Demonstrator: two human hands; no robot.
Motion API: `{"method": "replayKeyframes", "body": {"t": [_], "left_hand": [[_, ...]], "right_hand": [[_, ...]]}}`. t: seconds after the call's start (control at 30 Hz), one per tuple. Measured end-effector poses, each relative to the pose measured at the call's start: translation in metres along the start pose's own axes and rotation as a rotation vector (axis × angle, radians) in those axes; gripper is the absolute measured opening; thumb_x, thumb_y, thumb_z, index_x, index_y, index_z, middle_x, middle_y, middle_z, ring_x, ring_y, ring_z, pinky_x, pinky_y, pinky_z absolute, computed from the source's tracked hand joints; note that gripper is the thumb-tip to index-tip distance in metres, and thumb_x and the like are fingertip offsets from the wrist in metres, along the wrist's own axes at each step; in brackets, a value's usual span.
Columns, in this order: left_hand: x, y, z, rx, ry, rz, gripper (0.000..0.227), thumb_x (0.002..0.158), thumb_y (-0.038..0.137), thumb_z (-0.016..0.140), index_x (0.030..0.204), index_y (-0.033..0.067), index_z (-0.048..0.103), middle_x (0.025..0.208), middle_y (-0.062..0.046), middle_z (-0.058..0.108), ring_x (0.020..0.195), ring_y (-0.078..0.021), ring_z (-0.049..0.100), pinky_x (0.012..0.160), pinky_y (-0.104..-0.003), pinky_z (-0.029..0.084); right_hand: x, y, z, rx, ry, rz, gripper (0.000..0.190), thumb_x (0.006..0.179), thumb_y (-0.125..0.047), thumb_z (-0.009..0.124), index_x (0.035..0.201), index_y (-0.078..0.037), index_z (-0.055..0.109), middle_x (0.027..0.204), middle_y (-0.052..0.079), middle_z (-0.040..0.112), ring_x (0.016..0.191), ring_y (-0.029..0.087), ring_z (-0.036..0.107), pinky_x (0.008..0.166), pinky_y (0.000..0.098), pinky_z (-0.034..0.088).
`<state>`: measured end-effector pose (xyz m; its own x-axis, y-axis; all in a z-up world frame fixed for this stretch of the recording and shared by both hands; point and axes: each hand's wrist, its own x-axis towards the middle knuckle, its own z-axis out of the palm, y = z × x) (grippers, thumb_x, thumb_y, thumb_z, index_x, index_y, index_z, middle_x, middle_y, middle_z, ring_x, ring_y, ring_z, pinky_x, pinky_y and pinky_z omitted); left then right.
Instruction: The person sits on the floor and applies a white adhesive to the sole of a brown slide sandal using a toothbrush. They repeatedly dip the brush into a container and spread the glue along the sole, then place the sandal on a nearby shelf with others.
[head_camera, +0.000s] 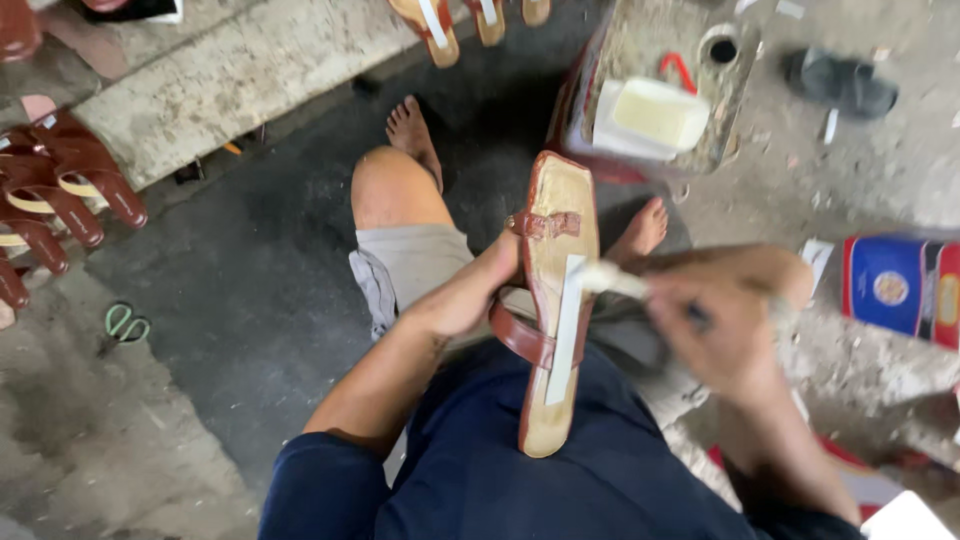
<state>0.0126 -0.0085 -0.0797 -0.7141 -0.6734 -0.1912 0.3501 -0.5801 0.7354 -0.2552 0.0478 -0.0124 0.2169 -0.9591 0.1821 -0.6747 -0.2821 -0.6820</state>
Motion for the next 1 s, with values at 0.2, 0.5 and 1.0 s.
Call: {"method": "replayKeyframes", "body": {"t": [0.2,0.5,1.0], "left_hand": [[-0.026,-0.004,-0.019,-0.031,-0.068,-0.133,0.127,0.074,0.019,0.086,0.162,0.0148,-0.007,0.136,-0.022,0.058,0.128,-0.0347,0.060,0.107,-0.048,0.052],[-0.020,-0.058,-0.022,-0.281,0.313,-0.140,0.111,0.086,0.012,0.069,0.163,0.0315,-0.008,0.143,-0.020,0.052,0.117,-0.0335,0.066,0.087,-0.051,0.062],[-0.002,-0.017,-0.023,-0.119,0.161,0.173,0.119,0.091,0.015,0.077,0.165,0.0299,-0.015,0.134,-0.028,0.063,0.112,-0.0352,0.071,0.085,-0.044,0.064]], "right_hand": [[0.050,0.115,0.014,-0.225,0.188,0.043,0.016,0.104,-0.005,0.064,0.120,-0.005,0.068,0.110,0.017,0.073,0.102,0.031,0.071,0.090,0.0393,0.055],[0.145,0.237,0.091,-0.966,-0.261,0.156,0.021,0.092,-0.020,0.061,0.106,-0.015,0.076,0.099,0.017,0.072,0.086,0.036,0.072,0.068,0.0496,0.052],[0.041,0.096,-0.010,-0.222,-0.153,0.376,0.023,0.097,-0.029,0.070,0.117,-0.018,0.078,0.095,0.010,0.076,0.082,0.025,0.072,0.073,0.0380,0.055]]}}
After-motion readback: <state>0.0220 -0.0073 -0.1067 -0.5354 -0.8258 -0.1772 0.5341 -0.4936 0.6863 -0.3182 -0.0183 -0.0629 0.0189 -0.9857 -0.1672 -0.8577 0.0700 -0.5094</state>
